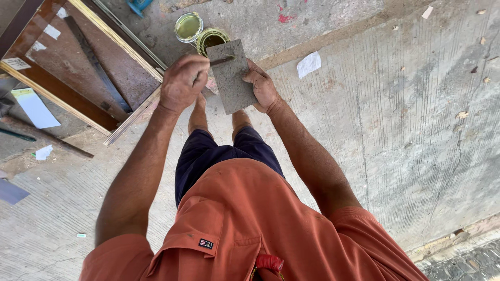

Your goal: The person assembles a wooden furniture piece by fitting a long wooden strip into a frame, applying varnish to a small wooden piece, and hammering nails to secure the components. The person uses a hammer and a brush to complete the assembly.

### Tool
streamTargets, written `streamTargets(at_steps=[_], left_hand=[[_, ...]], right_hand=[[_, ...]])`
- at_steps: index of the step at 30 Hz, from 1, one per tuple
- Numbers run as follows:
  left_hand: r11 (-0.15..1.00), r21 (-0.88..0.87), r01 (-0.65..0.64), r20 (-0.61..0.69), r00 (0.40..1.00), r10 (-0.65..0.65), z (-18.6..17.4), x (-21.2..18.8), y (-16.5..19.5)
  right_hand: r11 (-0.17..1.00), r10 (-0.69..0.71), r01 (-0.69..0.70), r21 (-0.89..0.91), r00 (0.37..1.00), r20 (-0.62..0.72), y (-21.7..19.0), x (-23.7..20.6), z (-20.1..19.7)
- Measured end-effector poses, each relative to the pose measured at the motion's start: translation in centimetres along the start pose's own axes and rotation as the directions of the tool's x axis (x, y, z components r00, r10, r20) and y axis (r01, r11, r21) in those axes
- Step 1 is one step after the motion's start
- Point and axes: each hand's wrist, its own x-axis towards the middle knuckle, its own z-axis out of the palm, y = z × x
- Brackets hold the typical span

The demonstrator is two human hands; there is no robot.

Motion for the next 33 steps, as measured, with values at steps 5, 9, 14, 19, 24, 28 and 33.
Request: streamTargets(at_steps=[5,9,14,19,24,28,33], left_hand=[[0.915,0.292,-0.277,0.195,0.954,0.227,-1.3,-0.9,-0.6],[0.78,0.447,-0.439,0.308,0.894,0.326,-3.0,-1.7,-1.9],[0.904,0.319,-0.286,0.154,0.956,0.248,-4.6,-1.7,-2.3],[0.978,0.056,-0.202,0.004,0.979,0.202,-1.8,-2.9,0.2],[0.81,0.463,-0.36,0.16,0.933,0.323,-2.6,-3.3,-0.7],[0.91,0.338,-0.242,0.016,0.968,0.251,-3.0,-3.2,-0.9],[0.95,0.12,-0.287,0.084,0.957,0.279,-1.3,-3.9,0.8]], right_hand=[[0.995,-0.019,0.022,-0.099,0.999,0.028,0.3,-0.4,-1.6],[0.985,-0.035,0.045,-0.169,0.998,0.06,0.9,-1.0,-3.1],[0.986,-0.011,0.018,-0.164,0.999,0.04,1.7,-1.6,-4.7],[0.983,-0.045,0.051,-0.177,0.998,0.034,2.0,-2.1,-5.0],[0.913,-0.129,0.164,-0.373,0.985,0.118,2.0,-2.8,-4.8],[0.89,-0.134,0.164,-0.426,0.986,0.099,1.7,-3.2,-4.5],[0.916,-0.097,0.13,-0.38,0.99,0.105,1.9,-3.5,-4.1]])
